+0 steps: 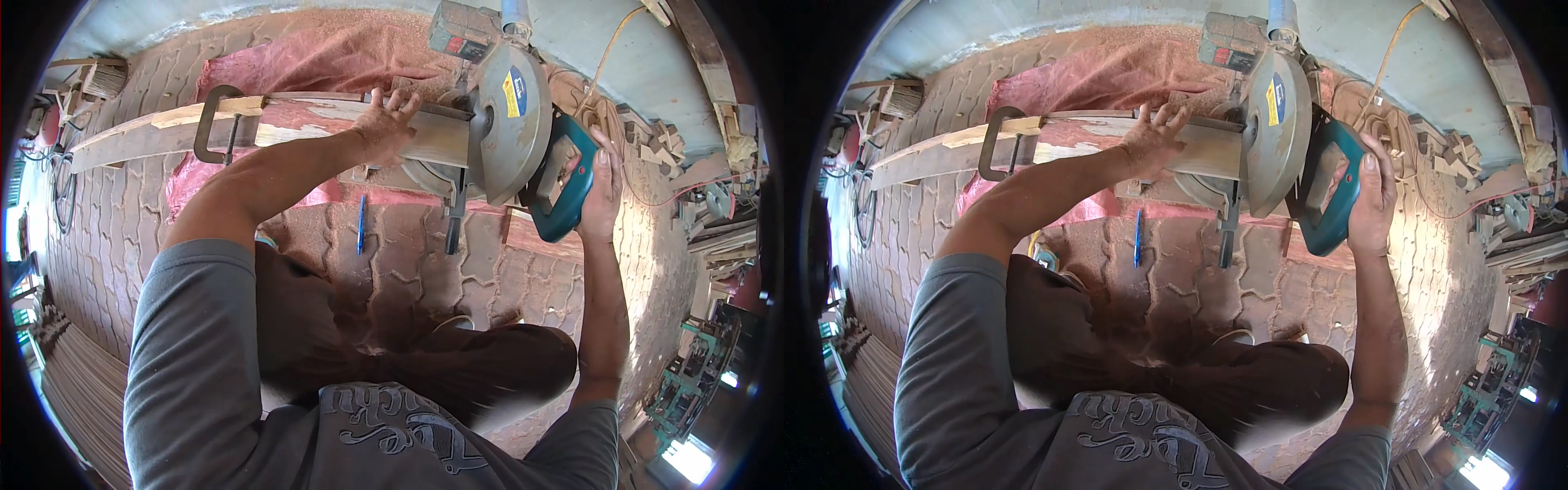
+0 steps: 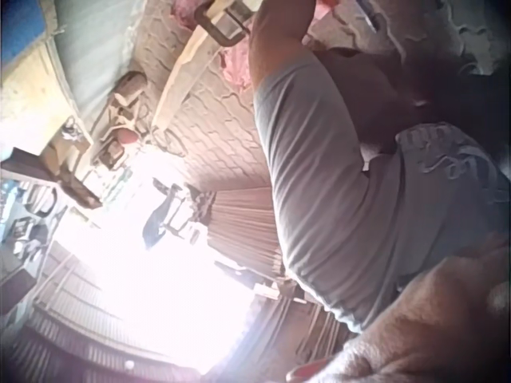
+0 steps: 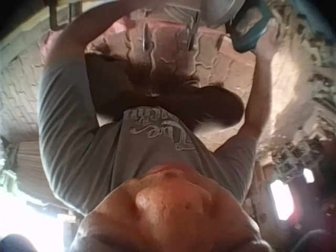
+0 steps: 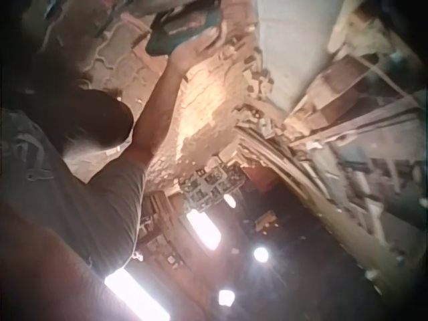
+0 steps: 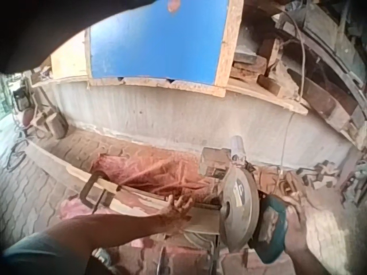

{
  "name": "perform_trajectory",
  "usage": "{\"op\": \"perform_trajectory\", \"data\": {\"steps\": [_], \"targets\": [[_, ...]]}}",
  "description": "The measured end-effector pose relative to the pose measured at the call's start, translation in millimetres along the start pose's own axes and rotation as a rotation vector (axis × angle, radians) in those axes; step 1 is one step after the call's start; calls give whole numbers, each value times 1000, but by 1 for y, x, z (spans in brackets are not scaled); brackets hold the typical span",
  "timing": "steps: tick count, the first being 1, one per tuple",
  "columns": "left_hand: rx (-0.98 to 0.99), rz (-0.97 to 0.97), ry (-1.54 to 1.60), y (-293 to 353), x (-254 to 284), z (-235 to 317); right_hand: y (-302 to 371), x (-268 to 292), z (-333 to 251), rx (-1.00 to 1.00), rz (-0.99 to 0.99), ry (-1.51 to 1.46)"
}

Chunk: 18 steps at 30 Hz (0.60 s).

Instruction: The recorder uses a miter saw to measure, mark, and cut several pieces of wood planks in a workshop environment.

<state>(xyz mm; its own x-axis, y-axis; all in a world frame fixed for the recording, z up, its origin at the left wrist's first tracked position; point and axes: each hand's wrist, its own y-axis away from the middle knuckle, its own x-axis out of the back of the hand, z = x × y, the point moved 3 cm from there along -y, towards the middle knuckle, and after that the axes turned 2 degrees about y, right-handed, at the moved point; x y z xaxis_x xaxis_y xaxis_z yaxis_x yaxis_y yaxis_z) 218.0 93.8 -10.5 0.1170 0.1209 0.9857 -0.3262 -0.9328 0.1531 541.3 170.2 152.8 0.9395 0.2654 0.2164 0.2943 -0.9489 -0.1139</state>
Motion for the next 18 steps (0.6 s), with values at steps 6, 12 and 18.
{"op": "perform_trajectory", "data": {"steps": [6, 12, 18], "targets": [[-3, -6, 9, 0, 1, 0, 5, 1, 5, 18, 3, 7], [9, -47, 1, -1, 0, 0, 25, 1, 20, 24, -13, 62], [2, -55, 14, 3, 5, -2, 8, 2, 7, 68, -7, 130]]}}
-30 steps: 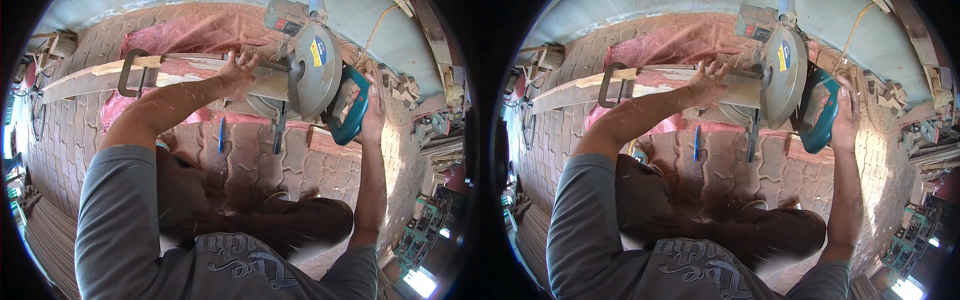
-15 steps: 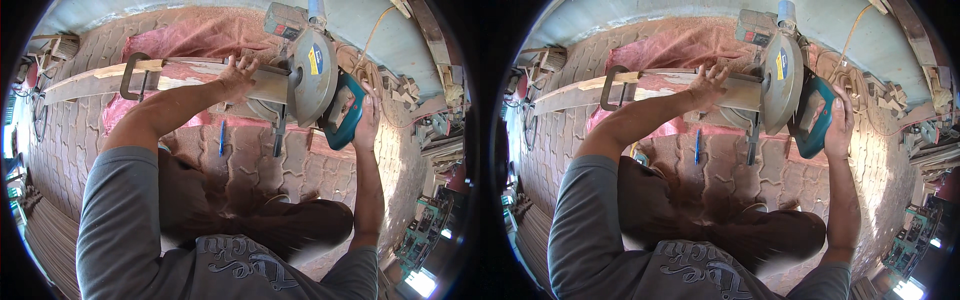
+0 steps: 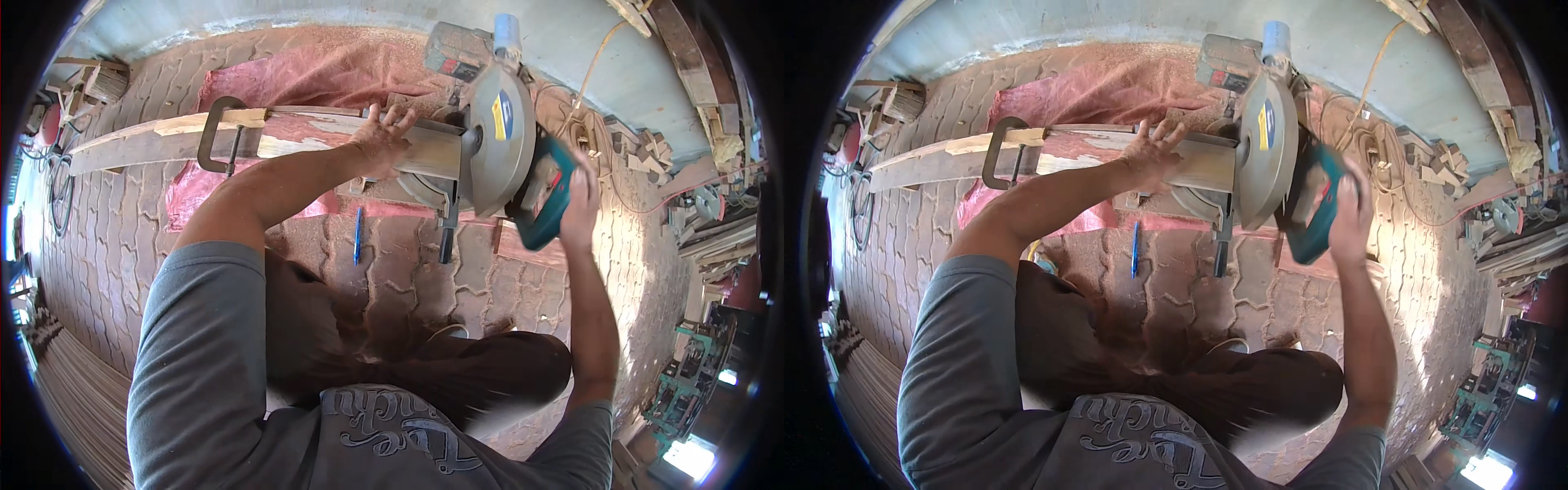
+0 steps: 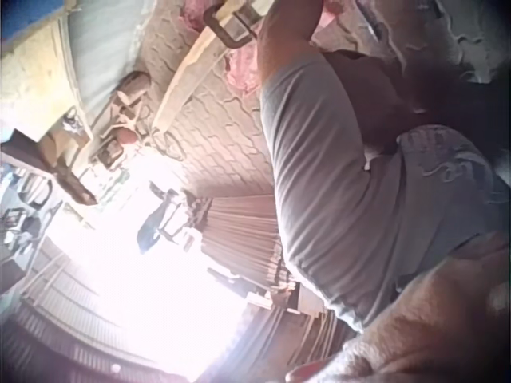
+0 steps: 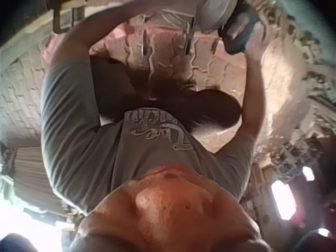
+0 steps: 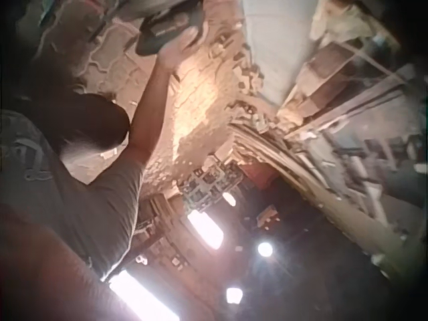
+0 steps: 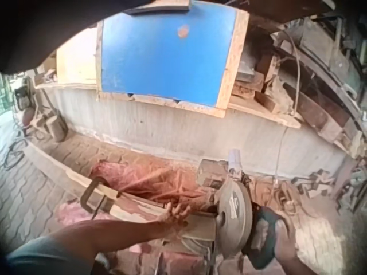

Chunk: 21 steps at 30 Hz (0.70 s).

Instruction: The recorder uses a miter saw to measure, mark, and cut several pieces of wood planks in a workshop environment.

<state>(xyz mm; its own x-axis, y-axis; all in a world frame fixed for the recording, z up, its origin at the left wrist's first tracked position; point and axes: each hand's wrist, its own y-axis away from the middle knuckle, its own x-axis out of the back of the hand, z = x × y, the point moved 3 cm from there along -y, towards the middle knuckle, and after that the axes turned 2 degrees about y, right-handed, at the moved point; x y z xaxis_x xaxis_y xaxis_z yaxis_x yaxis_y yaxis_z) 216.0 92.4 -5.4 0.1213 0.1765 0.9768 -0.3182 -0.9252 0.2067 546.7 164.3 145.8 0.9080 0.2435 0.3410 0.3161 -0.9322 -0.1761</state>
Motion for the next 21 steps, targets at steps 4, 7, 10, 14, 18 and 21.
{"op": "perform_trajectory", "data": {"steps": [4, 7, 10, 14, 18, 21], "targets": [[12, 27, 68, 2, -1, 2, -72, 16, -40, -105, -69, -20], [48, 79, -38, 8, -4, 2, -128, 20, -65, -261, -172, -139], [147, 48, -27, 15, -9, 0, -158, 18, -74, -240, -208, -190], [180, 58, -2, 18, -9, 0, -162, 29, -43, -118, 40, -444], [185, 8, -22, 15, -8, 3, -116, 33, 68, -200, 299, -29], [211, -29, -59, 11, -8, 6, -59, -2, 158, -278, 45, 655]]}}
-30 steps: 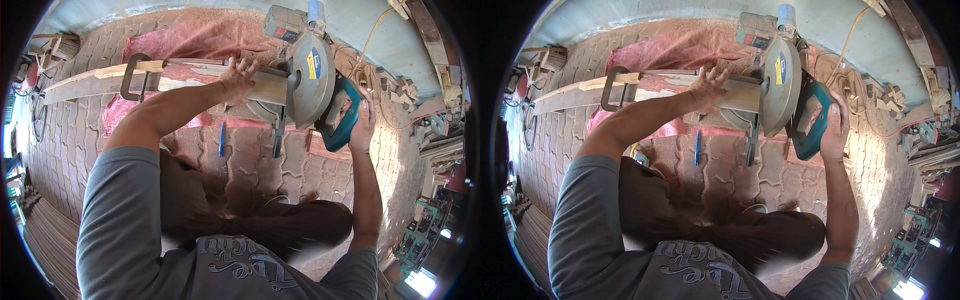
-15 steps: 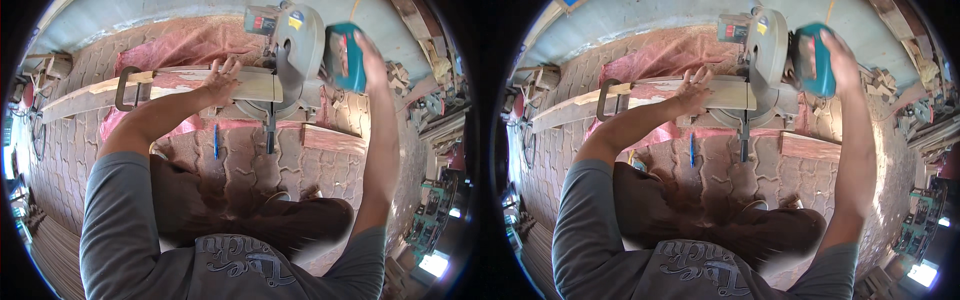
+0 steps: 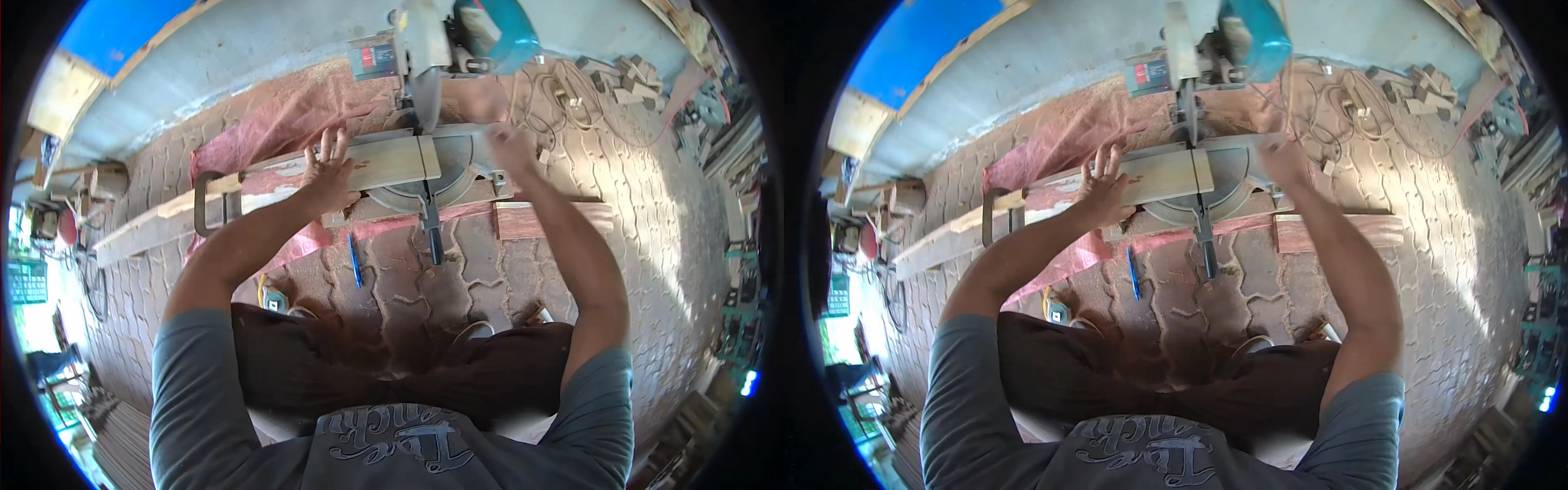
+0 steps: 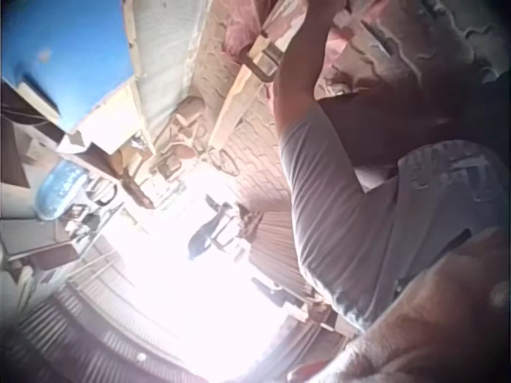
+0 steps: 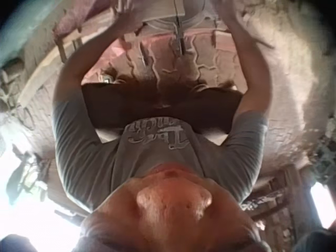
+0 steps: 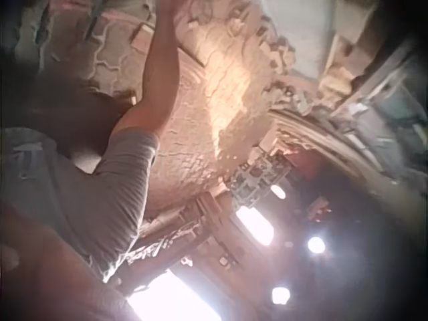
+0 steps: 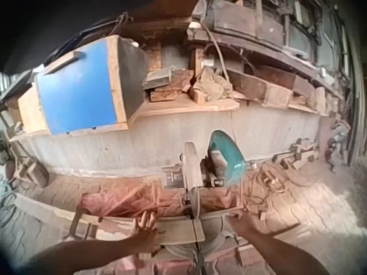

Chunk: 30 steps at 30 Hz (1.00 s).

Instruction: The recorder uses a miter saw to measure, mark, and cut several pieces of wood planks in a workshop environment.

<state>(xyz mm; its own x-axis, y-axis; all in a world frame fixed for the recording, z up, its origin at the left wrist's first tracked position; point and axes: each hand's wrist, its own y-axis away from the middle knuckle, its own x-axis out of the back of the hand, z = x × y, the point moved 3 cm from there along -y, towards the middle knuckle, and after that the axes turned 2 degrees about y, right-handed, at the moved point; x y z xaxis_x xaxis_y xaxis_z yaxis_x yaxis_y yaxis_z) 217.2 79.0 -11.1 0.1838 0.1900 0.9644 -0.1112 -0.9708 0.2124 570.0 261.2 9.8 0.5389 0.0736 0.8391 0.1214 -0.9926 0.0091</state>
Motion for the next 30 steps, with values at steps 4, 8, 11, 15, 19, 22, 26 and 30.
{"op": "perform_trajectory", "data": {"steps": [4, 8, 11, 15, 19, 22, 26, 30], "targets": [[34, -60, 3, -6, -2, 5, 60, -68, 0, 317, -195, 71], [51, -42, -37, -7, -1, 9, 75, -84, -45, 373, -236, 180], [28, -32, -34, -7, 0, 11, 58, -80, -57, 330, -308, 158], [42, -59, -28, -9, -1, 11, 43, -76, -43, 416, -384, 206], [46, -15, -111, -9, -5, 9, 44, -76, -18, 502, -232, 114], [31, 16, -94, -8, -7, 8, 26, -73, 7, 320, -328, -44], [11, 33, -68, -8, -8, 5, 12, -57, 51, -58, -659, -510], [13, 48, -37, -9, -14, 1, 16, -26, 88, -337, -825, -1051]]}}
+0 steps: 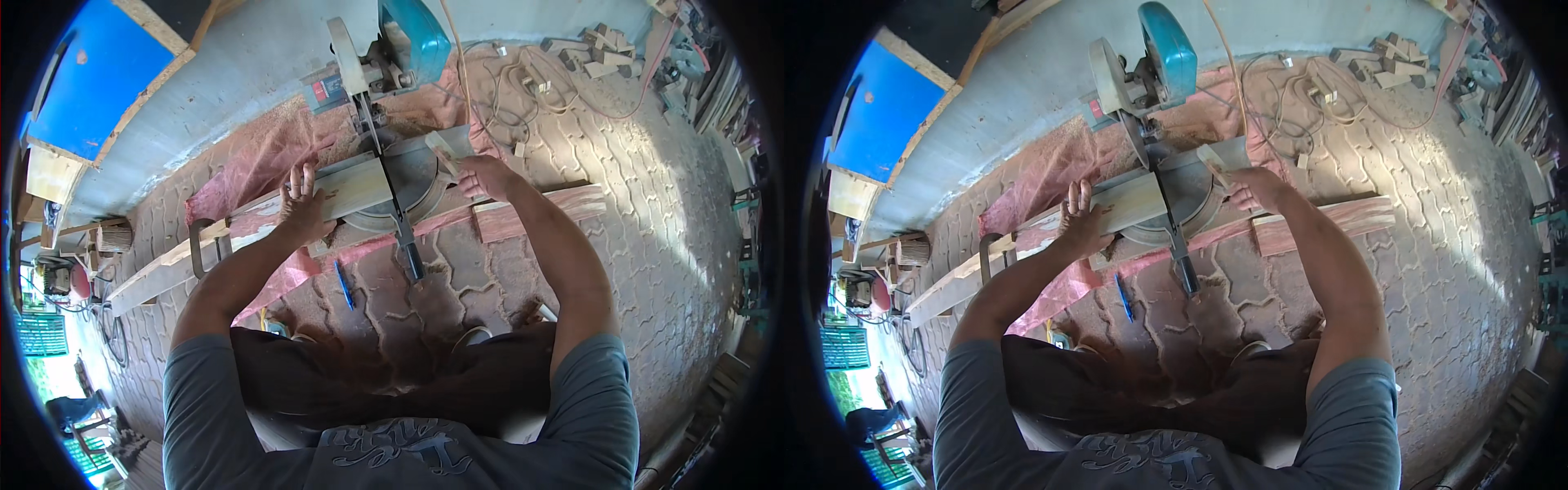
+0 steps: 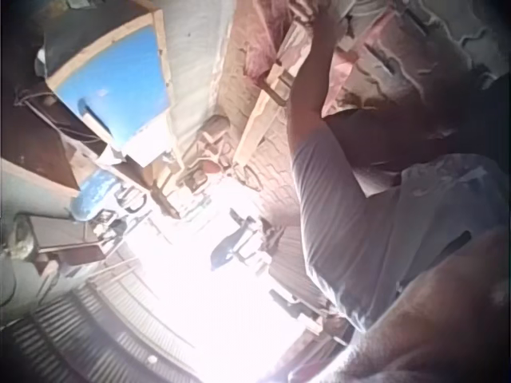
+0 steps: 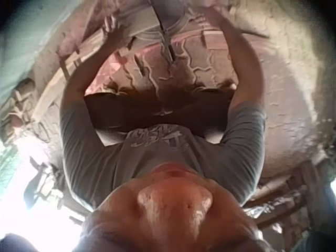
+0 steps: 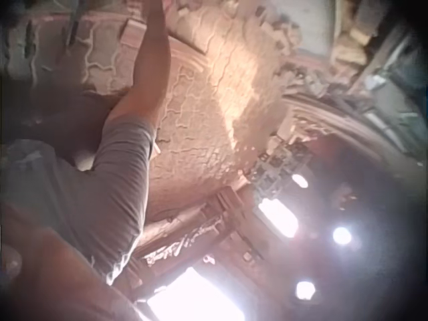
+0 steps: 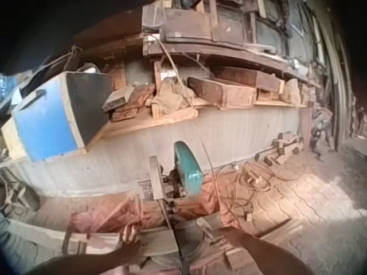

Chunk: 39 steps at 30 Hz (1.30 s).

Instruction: The recorder uses a miter saw to measure, mark, and cut several pieces of wood planks in a workshop environment.

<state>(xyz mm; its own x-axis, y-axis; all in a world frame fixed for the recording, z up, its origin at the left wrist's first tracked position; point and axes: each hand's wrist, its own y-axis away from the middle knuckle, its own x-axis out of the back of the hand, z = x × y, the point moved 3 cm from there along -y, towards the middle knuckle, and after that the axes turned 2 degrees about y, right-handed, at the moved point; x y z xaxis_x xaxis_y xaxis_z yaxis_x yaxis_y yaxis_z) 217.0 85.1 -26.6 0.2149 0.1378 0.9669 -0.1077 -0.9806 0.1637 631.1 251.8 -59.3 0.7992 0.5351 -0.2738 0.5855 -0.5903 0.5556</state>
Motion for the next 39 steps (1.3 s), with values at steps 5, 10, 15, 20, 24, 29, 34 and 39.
{"op": "perform_trajectory", "data": {"steps": [5, 10, 15, 20, 24, 29, 34, 39], "targets": [[11, 38, 28, 0, -8, -2, 42, 25, -23, -2, 273, 204], [-20, 1, 13, 4, -7, -5, 153, -17, -89, -78, -119, 1673], [-73, 14, 88, 10, -5, -9, 251, -121, -185, -19, -230, 1461], [-76, 28, 107, 9, -2, -11, 235, -212, -351, 402, 67, 1259], [-79, 33, 119, 12, 3, -8, 188, -289, -463, 1211, 577, 1148], [20, -19, 109, 11, 7, -4, 186, -323, -412, 1352, 557, 1146], [46, 60, 191, 10, 4, 1, 221, -305, -232, 988, 58, 1098], [0, 81, 193, 7, 8, 7, 232, -254, -111, 204, -389, 1323]]}}
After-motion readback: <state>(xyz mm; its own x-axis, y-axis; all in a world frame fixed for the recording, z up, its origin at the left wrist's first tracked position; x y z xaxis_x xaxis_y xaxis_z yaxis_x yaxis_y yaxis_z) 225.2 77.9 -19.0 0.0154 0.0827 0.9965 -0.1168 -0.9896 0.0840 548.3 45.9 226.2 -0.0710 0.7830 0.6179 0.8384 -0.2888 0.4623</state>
